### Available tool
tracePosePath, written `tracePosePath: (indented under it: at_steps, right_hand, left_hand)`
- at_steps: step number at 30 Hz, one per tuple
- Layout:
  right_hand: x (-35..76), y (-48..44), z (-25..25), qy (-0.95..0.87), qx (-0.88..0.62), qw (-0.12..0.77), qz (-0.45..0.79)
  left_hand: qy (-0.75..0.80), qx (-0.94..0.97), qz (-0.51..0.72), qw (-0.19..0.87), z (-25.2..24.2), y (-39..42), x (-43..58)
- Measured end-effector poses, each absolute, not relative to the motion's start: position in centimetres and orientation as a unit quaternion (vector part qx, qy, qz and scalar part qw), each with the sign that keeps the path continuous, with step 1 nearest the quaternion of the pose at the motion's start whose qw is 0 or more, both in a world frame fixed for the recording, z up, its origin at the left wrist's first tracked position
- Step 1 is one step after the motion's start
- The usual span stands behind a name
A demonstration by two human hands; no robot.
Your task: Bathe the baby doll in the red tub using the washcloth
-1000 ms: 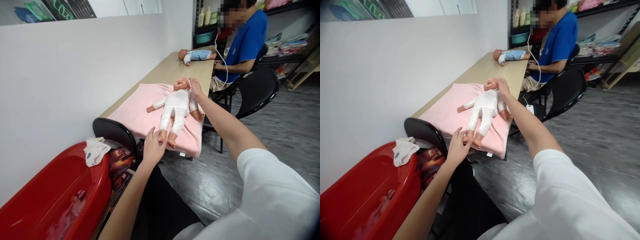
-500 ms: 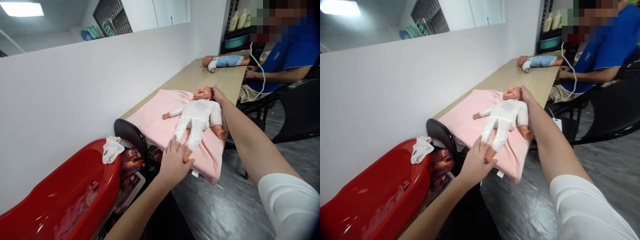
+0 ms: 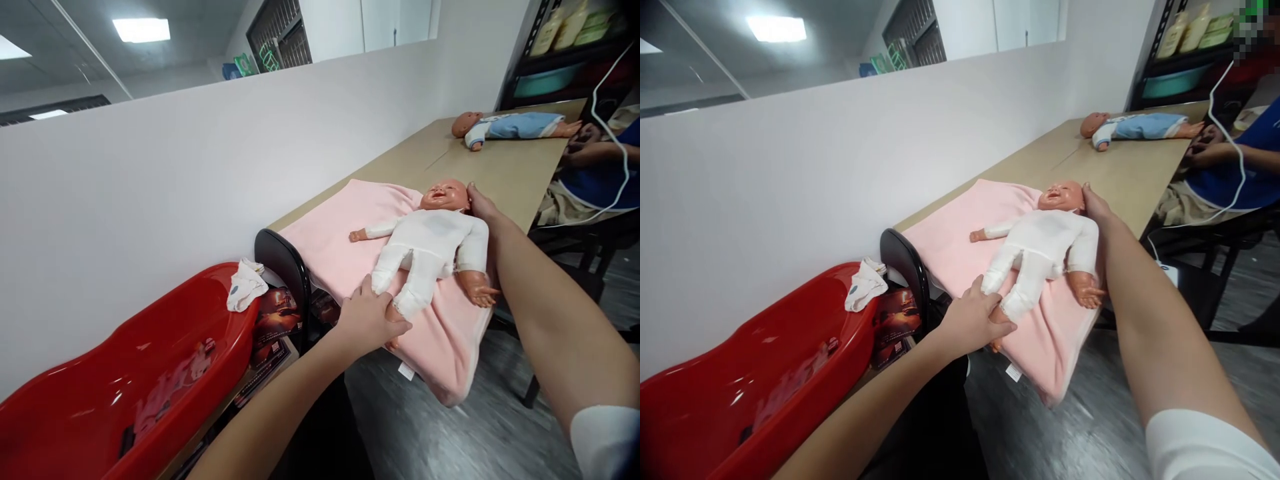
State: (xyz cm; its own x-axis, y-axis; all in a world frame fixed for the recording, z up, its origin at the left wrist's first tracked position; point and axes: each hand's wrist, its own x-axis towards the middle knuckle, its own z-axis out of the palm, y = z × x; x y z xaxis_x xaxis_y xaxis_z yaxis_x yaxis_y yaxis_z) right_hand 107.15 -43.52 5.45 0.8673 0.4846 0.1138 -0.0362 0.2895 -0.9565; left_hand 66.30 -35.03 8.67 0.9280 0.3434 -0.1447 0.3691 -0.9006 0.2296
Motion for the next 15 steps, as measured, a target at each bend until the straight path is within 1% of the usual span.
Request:
tracePosePath:
  at_steps: [2, 3, 7, 13, 15]
  right_hand:
    - [107.2, -43.6, 6.2, -0.148, -0.542, 0.789, 0.250]
    - [107.2, -43.7, 6.4, -0.136, -0.522, 0.801, 0.259]
    - [106.5, -44.1, 6.1, -0.180, -0.455, 0.848, 0.204]
    - [104.7, -44.1, 5.1, -0.246, -0.422, 0.831, 0.265]
    - [104.0, -44.0, 5.2, -0.300, -0.370, 0.848, 0.232]
  left_hand:
    - [0.180, 0.976, -0.049, 0.112, 8.7, -35.2, 66.6]
    - [0.180, 0.976, -0.049, 0.108, 8.7, -35.3, 66.8]
    - [0.187, 0.976, -0.055, 0.099, 8.8, -35.6, 67.5]
    - [0.191, 0.976, -0.033, 0.101, 8.1, -36.4, 68.8]
    - [0.186, 0.976, -0.041, 0.105, 7.9, -36.3, 69.2]
